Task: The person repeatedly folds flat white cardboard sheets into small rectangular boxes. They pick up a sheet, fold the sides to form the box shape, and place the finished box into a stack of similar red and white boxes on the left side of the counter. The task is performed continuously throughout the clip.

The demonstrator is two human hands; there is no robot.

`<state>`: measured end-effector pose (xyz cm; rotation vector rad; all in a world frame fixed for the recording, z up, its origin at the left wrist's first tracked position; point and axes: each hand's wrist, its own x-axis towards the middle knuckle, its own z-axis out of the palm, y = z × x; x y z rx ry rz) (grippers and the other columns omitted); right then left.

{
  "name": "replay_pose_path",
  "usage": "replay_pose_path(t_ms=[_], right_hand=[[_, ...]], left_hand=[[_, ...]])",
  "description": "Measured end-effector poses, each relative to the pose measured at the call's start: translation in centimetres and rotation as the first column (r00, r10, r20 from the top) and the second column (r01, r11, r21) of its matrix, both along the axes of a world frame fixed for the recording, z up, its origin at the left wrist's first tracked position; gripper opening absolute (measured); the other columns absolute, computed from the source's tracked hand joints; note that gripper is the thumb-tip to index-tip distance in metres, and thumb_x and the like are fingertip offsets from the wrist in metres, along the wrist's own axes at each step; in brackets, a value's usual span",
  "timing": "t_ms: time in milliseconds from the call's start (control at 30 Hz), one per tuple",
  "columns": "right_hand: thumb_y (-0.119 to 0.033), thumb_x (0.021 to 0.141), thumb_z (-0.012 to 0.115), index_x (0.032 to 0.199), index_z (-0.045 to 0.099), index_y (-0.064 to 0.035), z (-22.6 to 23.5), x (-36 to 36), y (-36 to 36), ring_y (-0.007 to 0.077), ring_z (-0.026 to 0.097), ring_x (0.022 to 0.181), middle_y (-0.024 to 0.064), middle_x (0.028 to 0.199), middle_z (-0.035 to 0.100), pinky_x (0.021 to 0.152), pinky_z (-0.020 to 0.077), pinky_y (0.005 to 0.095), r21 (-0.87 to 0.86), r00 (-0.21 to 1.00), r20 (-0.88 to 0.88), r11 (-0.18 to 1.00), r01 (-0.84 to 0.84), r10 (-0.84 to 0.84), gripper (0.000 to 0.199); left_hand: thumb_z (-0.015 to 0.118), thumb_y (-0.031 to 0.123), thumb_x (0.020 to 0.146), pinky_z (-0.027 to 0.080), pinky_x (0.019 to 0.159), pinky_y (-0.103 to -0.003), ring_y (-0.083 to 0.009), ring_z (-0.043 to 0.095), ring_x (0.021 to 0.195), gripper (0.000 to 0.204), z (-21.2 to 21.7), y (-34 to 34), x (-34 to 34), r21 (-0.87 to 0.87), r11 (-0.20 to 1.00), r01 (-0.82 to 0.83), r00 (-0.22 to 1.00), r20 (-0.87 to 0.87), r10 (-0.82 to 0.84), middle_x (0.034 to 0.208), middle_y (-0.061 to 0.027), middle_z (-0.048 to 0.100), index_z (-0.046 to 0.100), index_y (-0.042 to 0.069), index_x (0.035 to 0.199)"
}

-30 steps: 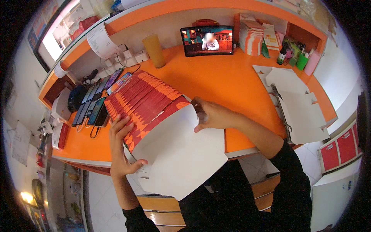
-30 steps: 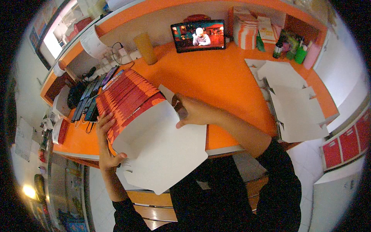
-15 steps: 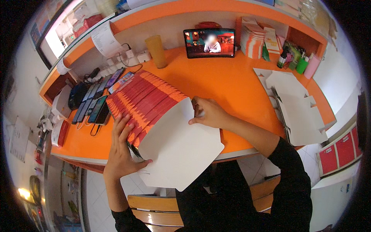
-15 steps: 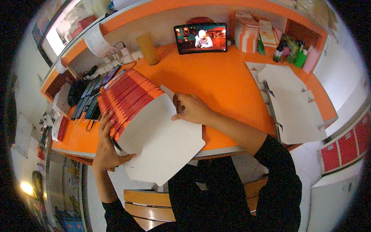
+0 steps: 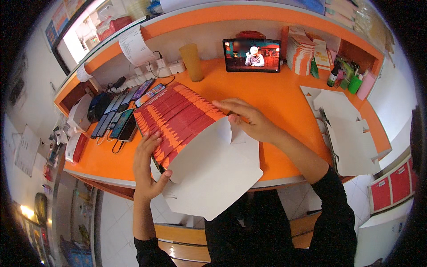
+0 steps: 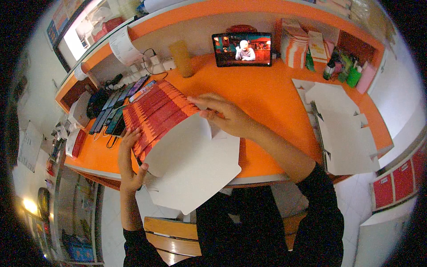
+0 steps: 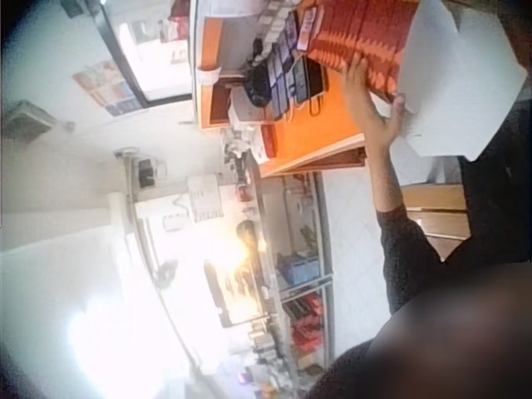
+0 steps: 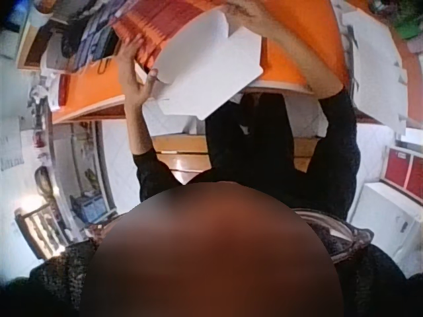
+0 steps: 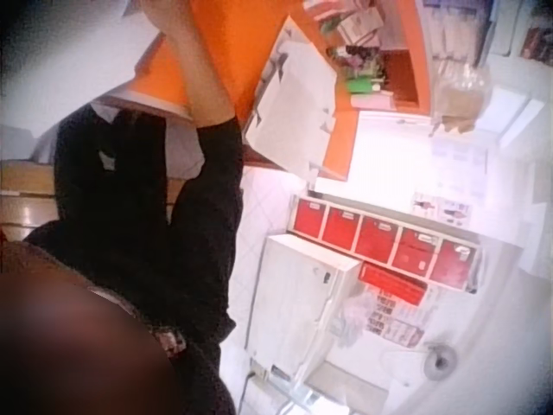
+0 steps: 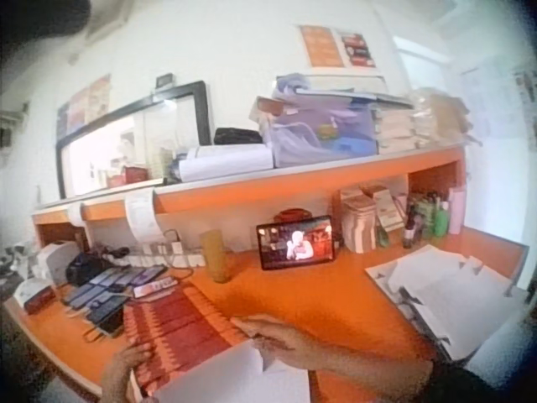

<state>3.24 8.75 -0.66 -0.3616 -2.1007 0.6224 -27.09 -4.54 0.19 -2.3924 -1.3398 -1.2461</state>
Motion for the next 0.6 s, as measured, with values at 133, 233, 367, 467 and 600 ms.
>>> replay_pose_path(t_ms=[133,233,367,467,600], right_hand=[[-0.014,0.096,0.056,0.13,0.057,-0.0067,0.1,-0.4,0.3,0.0258,0.053,0.116,0.0125,0.125,0.056,0.101,0.0411,0.0322,-0.08,1.0,-0.003,0.997,-0.022,0.022,0.035],[-0.014,0.096,0.055,0.129,0.058,-0.0065,-0.1,-0.6,0.4,0.0241,0.053,0.117,0.0123,0.125,0.057,0.101,0.0411,0.0324,-0.031,1.0,0.001,0.999,-0.008,0.008,0.034],[-0.013,0.095,0.057,0.123,0.06,-0.0049,-0.2,-0.4,0.0,0.02,0.055,0.115,0.011,0.124,0.058,0.097,0.0447,0.0316,-0.099,0.999,-0.014,0.994,0.039,-0.041,0.029],[-0.008,0.09,0.065,0.111,0.064,-0.0028,-0.2,-0.5,-0.9,0.0192,0.062,0.103,0.0105,0.119,0.061,0.088,0.0503,0.0302,-0.127,0.989,-0.095,0.987,0.103,-0.116,0.022],[-0.007,0.086,0.066,0.098,0.061,0.0005,-0.3,-1.4,-1.6,0.0265,0.066,0.088,0.0126,0.101,0.065,0.076,0.0551,0.0335,0.047,0.96,-0.202,0.977,0.207,-0.194,0.015]], left_hand=[[0.055,0.045,0.085,0.03,0.109,-0.049,-0.0396,0.041,0.132,0.06,-0.5,0.1,0.1,0.012,0.999,-0.038,0.999,-0.023,0.038,0.134,-0.0191,0.053,0.054,0.001,0.125],[0.052,0.047,0.088,0.03,0.109,-0.049,-0.0397,0.041,0.132,0.06,-0.5,0.0,0.1,0.013,0.999,-0.039,0.999,-0.015,0.04,0.134,-0.0194,0.053,0.054,0.0,0.125],[0.047,0.049,0.092,0.03,0.109,-0.049,-0.0397,0.041,0.132,0.061,-0.7,0.1,0.3,0.029,0.999,-0.035,0.999,-0.003,0.035,0.133,-0.0199,0.053,0.054,-0.001,0.125],[0.043,0.052,0.093,0.029,0.109,-0.049,-0.0399,0.041,0.132,0.062,-1.1,0.2,0.6,0.038,0.998,-0.042,0.999,0.03,0.041,0.133,-0.0203,0.053,0.054,-0.001,0.125],[0.039,0.055,0.094,0.029,0.109,-0.05,-0.0409,0.041,0.13,0.066,-1.5,0.4,0.9,0.056,0.996,-0.07,0.997,0.047,0.067,0.132,-0.0208,0.053,0.053,-0.001,0.125]])
